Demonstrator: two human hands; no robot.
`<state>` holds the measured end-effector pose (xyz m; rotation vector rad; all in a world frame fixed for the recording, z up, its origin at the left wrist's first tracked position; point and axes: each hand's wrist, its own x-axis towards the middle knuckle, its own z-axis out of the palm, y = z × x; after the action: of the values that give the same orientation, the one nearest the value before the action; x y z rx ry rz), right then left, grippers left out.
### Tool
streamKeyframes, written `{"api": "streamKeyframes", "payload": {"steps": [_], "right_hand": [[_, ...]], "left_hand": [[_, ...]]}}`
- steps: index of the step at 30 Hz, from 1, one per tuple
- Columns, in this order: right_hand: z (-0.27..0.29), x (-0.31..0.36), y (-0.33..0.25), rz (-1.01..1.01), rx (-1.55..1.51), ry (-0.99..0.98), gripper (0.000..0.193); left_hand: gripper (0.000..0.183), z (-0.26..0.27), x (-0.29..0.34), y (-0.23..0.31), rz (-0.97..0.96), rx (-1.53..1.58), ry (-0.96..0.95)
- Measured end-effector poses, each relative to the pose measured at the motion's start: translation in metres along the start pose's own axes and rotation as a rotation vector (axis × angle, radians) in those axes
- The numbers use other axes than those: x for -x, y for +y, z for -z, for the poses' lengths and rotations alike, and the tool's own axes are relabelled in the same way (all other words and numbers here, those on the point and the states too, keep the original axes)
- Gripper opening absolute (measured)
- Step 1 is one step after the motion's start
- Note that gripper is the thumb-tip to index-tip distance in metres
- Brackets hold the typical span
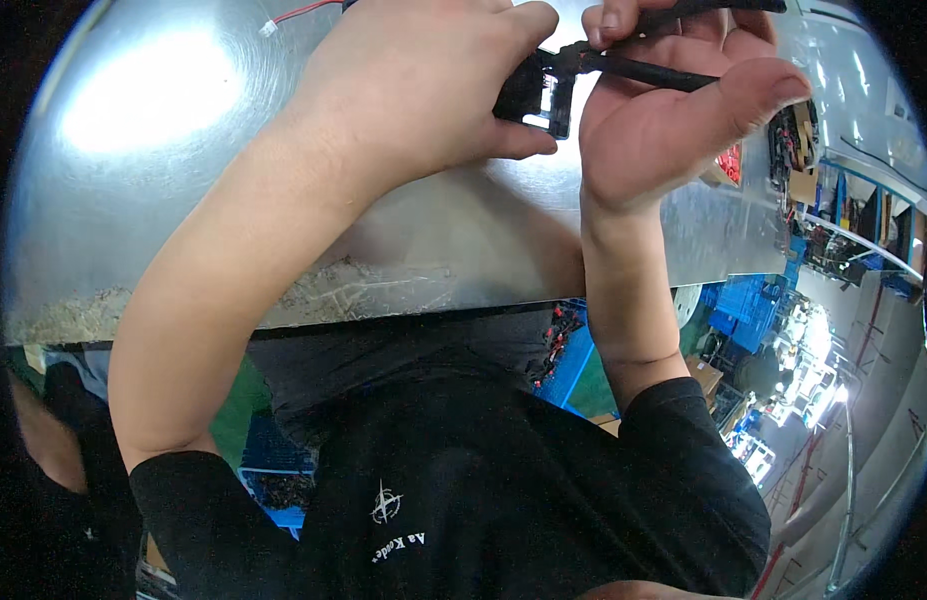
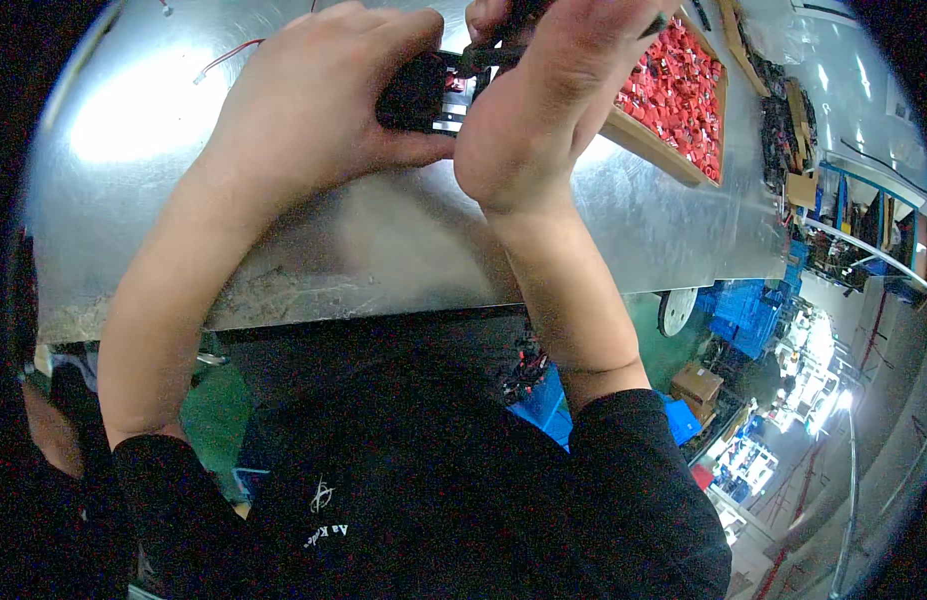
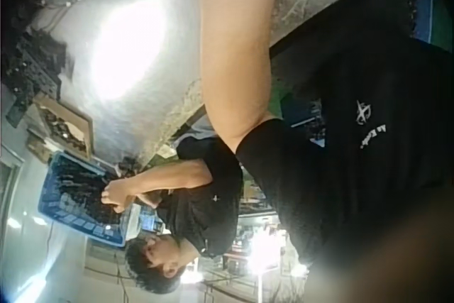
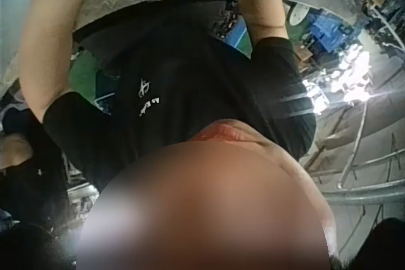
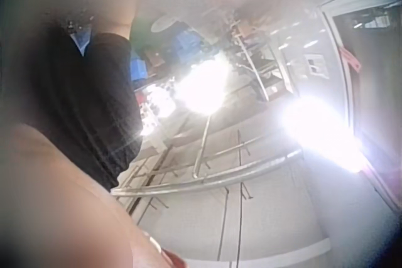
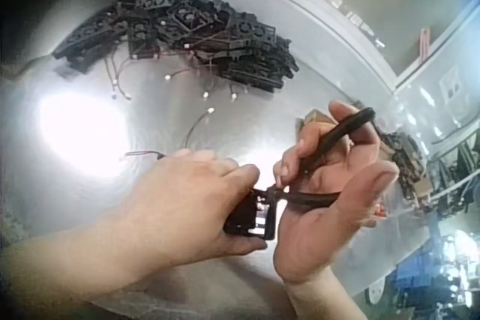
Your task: Assembling electronic cooling fans and trimming wires using pliers at a manufacturing workbench.
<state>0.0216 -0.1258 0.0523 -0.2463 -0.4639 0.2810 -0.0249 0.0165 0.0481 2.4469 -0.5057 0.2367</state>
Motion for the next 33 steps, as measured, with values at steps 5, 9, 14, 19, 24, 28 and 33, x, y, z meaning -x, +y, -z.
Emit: {"api": "streamKeyframes", "payload": {"steps": [5, 9, 14, 19, 24, 28, 33], "right_hand": [[0.01, 0.003, 0.002, 0.108, 0.725, -0.043, 0.092], [0.006, 0.005, -0.002, -0.058, 0.152, 0.044, 0.095], [0.015, 0.008, -0.008, -0.126, 0.1, 0.054, 0.104], [0.0, 0.009, -0.009, -0.036, 0.567, 0.307, 0.104], [0.019, -0.009, -0.033, -0.352, 0.838, -0.065, 0.097], [0.04, -0.031, -0.043, -0.475, 0.475, -0.118, 0.1], [0.044, -0.045, -0.042, -0.685, 0.431, -0.185, 0.105]], "left_hand": [[0.048, 0.009, -0.003, 0.007, 0.058, -0.006, -0.066], [0.05, 0.006, 0.0, 0.002, 0.053, -0.023, -0.078], [0.052, -0.007, 0.014, 0.012, 0.09, -0.232, 0.081], [0.053, -0.01, 0.013, 0.0, 0.082, -0.22, 0.12], [0.059, -0.004, 0.004, -0.016, -0.064, -0.207, 0.024], [0.061, 0.003, -0.005, -0.021, -0.125, -0.193, 0.001], [0.062, 0.009, -0.017, -0.012, -0.034, -0.209, -0.12]]}}
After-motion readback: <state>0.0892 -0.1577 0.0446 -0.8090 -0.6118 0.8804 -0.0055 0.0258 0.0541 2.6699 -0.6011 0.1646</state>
